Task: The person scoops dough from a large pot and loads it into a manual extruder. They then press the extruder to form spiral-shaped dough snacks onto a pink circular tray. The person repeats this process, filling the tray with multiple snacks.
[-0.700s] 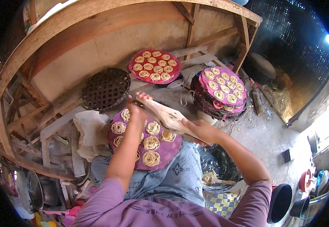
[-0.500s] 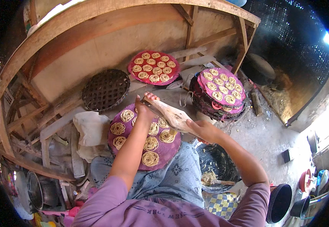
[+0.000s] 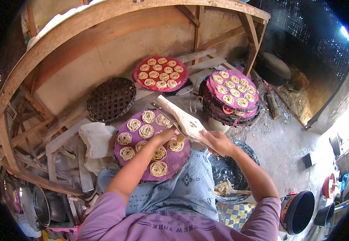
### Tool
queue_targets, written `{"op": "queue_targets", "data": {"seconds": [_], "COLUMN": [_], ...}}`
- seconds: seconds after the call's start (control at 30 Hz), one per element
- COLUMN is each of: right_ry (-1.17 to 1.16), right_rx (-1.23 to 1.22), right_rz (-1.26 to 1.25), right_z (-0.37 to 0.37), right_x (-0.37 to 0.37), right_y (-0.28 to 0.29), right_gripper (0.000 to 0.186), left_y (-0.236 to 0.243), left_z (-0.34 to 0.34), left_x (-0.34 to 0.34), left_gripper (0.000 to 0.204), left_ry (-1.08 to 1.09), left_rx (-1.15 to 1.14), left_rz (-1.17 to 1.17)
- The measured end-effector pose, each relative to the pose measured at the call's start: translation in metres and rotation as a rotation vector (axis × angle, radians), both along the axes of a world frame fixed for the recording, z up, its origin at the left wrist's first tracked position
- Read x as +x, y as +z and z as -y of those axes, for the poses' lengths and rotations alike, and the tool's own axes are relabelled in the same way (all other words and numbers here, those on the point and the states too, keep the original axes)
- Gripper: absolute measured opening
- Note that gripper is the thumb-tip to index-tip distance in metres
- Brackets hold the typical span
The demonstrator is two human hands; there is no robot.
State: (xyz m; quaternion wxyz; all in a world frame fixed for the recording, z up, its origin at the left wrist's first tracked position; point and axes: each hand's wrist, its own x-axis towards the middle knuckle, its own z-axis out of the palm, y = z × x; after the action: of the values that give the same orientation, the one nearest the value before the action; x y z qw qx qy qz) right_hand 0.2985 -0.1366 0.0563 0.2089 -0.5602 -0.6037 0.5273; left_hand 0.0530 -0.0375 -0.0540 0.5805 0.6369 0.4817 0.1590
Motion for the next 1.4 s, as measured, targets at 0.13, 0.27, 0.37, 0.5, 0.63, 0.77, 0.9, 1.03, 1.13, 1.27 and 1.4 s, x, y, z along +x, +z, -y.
{"op": "queue_targets", "data": {"seconds": [0.13, 0.27, 0.37, 0.5, 0.63, 0.77, 0.9, 1.03, 1.13, 1.27, 1.4], "right_ry": [-0.008, -0.053, -0.068, -0.086, -0.088, -0.058, 0.013, 0.141, 0.192, 0.189, 0.157], "right_rx": [0.042, 0.023, 0.056, 0.071, 0.081, 0.057, -0.042, -0.261, -0.339, -0.283, -0.131], "right_rz": [0.011, -0.005, -0.021, -0.021, -0.043, -0.033, -0.070, -0.048, 0.116, 0.390, 0.486], "right_z": [-0.001, -0.005, -0.007, -0.007, -0.006, 0.003, 0.020, 0.024, 0.023, 0.018, 0.020], "right_x": [0.002, 0.004, 0.007, 0.010, 0.010, 0.007, -0.005, -0.024, -0.038, -0.053, -0.067], "right_y": [-0.002, -0.006, -0.008, -0.011, -0.011, 0.002, 0.024, 0.043, 0.046, 0.041, 0.039], "right_gripper": [0.062, 0.061, 0.061, 0.060, 0.060, 0.060, 0.060, 0.063, 0.072, 0.079, 0.079], "left_y": [-0.029, -0.032, -0.020, -0.012, -0.010, 0.021, 0.082, 0.096, 0.064, 0.016, 0.016], "left_z": [-0.016, -0.015, -0.002, 0.021, 0.048, 0.055, 0.034, 0.022, 0.012, 0.007, 0.004], "left_x": [0.004, -0.001, -0.006, -0.013, -0.030, -0.041, -0.048, -0.051, -0.044, -0.037, -0.052], "left_gripper": [0.066, 0.079, 0.077, 0.072, 0.055, 0.053, 0.067, 0.070, 0.069, 0.060, 0.051], "left_ry": [0.032, 0.059, 0.092, 0.136, 0.011, 0.025, 0.378, 0.429, -0.006, 0.612, 0.478], "left_rx": [0.008, 0.033, 0.106, 0.399, 0.848, 1.111, 0.201, -0.118, -0.157, -0.447, -0.338], "left_rz": [0.004, -0.111, -0.142, -0.234, -0.404, -0.568, 1.021, 1.639, 1.980, 1.972, 2.027]}}
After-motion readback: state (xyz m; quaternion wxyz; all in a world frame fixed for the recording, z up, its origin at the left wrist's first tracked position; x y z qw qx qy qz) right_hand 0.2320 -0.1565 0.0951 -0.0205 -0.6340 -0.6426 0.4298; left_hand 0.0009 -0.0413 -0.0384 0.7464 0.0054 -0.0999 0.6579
